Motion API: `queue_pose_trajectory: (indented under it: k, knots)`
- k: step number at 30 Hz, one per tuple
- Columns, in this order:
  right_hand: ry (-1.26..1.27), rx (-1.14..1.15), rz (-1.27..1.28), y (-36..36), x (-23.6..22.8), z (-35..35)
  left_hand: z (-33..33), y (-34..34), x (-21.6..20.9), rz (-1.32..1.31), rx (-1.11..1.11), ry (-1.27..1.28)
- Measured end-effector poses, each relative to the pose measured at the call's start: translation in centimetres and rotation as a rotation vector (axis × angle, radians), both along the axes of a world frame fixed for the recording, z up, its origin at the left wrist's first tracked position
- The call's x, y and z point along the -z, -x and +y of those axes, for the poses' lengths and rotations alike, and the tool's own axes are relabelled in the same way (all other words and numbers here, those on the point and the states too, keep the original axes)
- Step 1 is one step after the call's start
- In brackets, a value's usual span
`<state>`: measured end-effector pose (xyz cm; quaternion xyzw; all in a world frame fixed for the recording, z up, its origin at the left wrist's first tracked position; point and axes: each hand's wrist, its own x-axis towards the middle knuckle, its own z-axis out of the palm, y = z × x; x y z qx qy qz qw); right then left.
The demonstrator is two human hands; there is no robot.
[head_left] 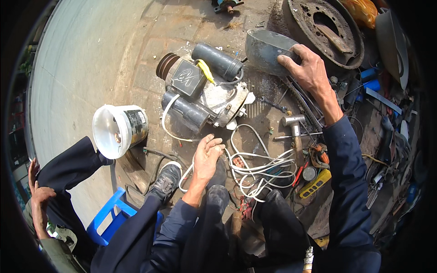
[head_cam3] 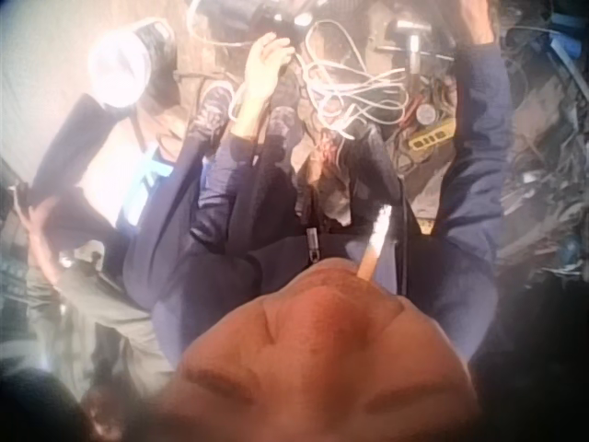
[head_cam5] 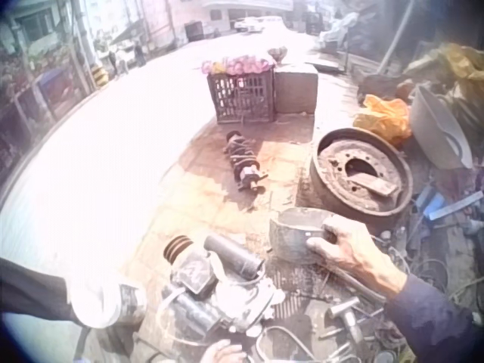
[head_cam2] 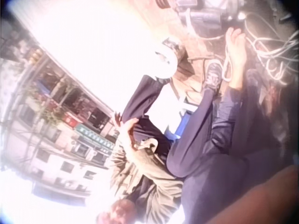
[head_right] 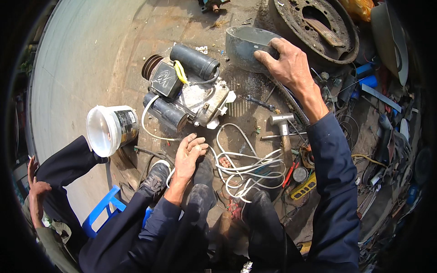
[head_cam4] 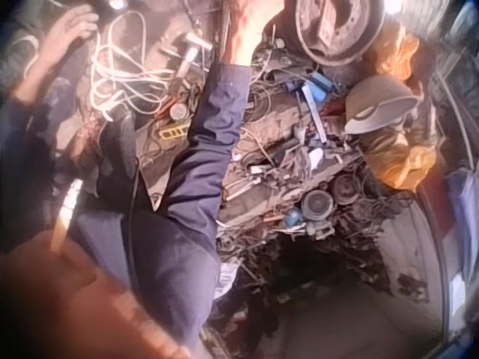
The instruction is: The person assembles an electric motor by hand, attaching a fan blade and cover, then securing the housing with screws. They use a screwdriver to tighten fasteners and reposition the motor several times to access different sides.
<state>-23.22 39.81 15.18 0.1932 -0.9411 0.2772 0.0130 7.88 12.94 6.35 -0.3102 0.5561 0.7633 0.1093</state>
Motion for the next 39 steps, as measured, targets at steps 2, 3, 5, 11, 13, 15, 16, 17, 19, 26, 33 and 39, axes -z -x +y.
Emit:
queue_pose_trajectory:
  k: [2, 3, 5, 11, 13, 15, 16, 17, 19, 26, 33, 39]
  knots:
    - [0.049, 0.055, -0.057, -1.7, -3.4, 1.7, 0.3, 0.8, 1.2, -0.084, -0.112, -0.185]
    - [0.019, 0.016, -0.109, -2.2, -4.4, 2.1, 0.4, 1.0, 1.7, -0.105, -0.147, -0.253]
    - [-0.113, -0.126, -0.209, -3.9, -5.0, 2.7, 0.6, 1.0, 2.2, -0.114, -0.191, -0.368]
    - [-0.241, -0.479, -0.196, -9.2, -0.9, -0.9, 3.4, 1.4, 2.0, -0.149, -0.134, -0.692]
    - [-0.129, -0.493, -0.256, -9.9, 0.4, -2.3, 4.5, 2.4, 1.9, -0.089, -0.027, -0.811]
    - [0.002, -0.482, -0.166, -10.4, 1.2, -2.8, 5.6, 3.6, 2.0, 0.014, 0.056, -0.868]
    - [0.159, -0.412, -0.115, -10.6, 1.5, -2.6, 5.9, 3.9, 2.0, -0.052, 0.061, -0.806]
    - [0.219, -0.325, -0.217, -10.9, 1.8, -2.2, 6.2, 4.1, 2.0, -0.083, 0.054, -0.771]
    - [0.286, -0.166, -0.213, -11.6, 2.6, -1.3, 6.7, 4.3, 2.2, -0.092, 0.07, -0.717]
    - [0.323, 0.184, -0.477, -12.3, 6.4, 0.4, 7.0, 4.2, 3.4, -0.026, 0.063, -0.606]
    - [0.284, 0.065, -0.636, -11.8, 6.6, 0.1, 4.7, 2.5, 3.8, 0.046, -0.06, -0.628]
    - [0.343, 0.033, -0.624, -12.1, 7.7, -3.6, 2.0, 2.4, 4.5, 0.104, -0.148, -0.629]
